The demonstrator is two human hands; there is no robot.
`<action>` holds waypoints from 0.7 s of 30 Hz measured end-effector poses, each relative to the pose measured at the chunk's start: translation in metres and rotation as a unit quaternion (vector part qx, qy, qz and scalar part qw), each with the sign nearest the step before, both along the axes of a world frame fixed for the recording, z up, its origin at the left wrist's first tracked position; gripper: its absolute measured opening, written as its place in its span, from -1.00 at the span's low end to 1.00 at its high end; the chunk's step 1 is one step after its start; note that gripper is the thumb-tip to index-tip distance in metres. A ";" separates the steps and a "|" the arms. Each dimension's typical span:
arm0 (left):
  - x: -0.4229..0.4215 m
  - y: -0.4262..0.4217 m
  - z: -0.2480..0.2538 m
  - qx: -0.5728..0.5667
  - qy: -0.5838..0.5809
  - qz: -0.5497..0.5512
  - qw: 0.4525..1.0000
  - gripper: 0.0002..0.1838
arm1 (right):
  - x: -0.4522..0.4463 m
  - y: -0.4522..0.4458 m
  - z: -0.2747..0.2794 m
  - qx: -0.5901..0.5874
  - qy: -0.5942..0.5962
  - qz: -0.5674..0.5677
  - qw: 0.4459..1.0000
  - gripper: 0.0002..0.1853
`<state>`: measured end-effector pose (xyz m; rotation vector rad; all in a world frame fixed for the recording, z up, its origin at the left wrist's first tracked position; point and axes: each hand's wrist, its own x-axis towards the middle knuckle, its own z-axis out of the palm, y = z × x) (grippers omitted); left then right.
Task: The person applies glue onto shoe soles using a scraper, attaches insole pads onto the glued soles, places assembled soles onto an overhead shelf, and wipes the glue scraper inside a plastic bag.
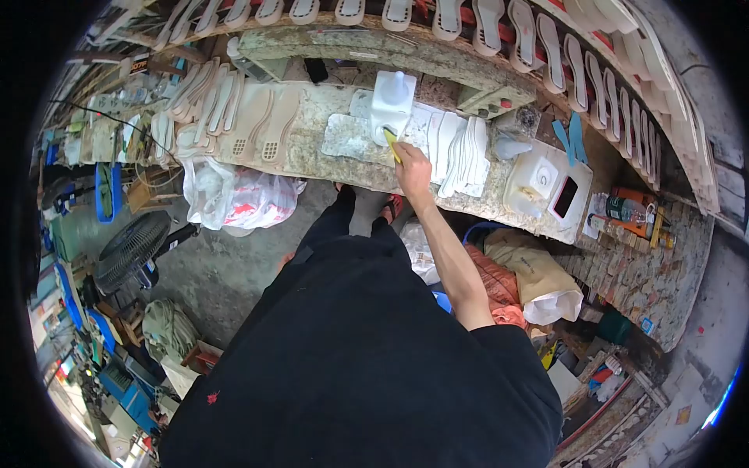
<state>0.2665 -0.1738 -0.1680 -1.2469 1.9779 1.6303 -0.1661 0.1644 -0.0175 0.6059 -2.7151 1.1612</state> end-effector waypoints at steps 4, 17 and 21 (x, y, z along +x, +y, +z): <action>-0.009 -0.010 0.002 0.044 0.050 -0.005 0.998 -0.54 | 0.012 0.005 -0.016 -0.001 -0.003 0.115 0.993 -0.59; -0.045 -0.017 0.013 -0.022 -0.026 -0.056 0.998 -0.56 | 0.016 0.014 0.031 -0.571 -0.376 -0.186 0.705 -0.82; -0.050 -0.015 0.007 -0.031 -0.034 -0.083 0.996 -0.60 | 0.010 0.025 0.058 -0.619 -0.404 -0.175 0.651 -0.83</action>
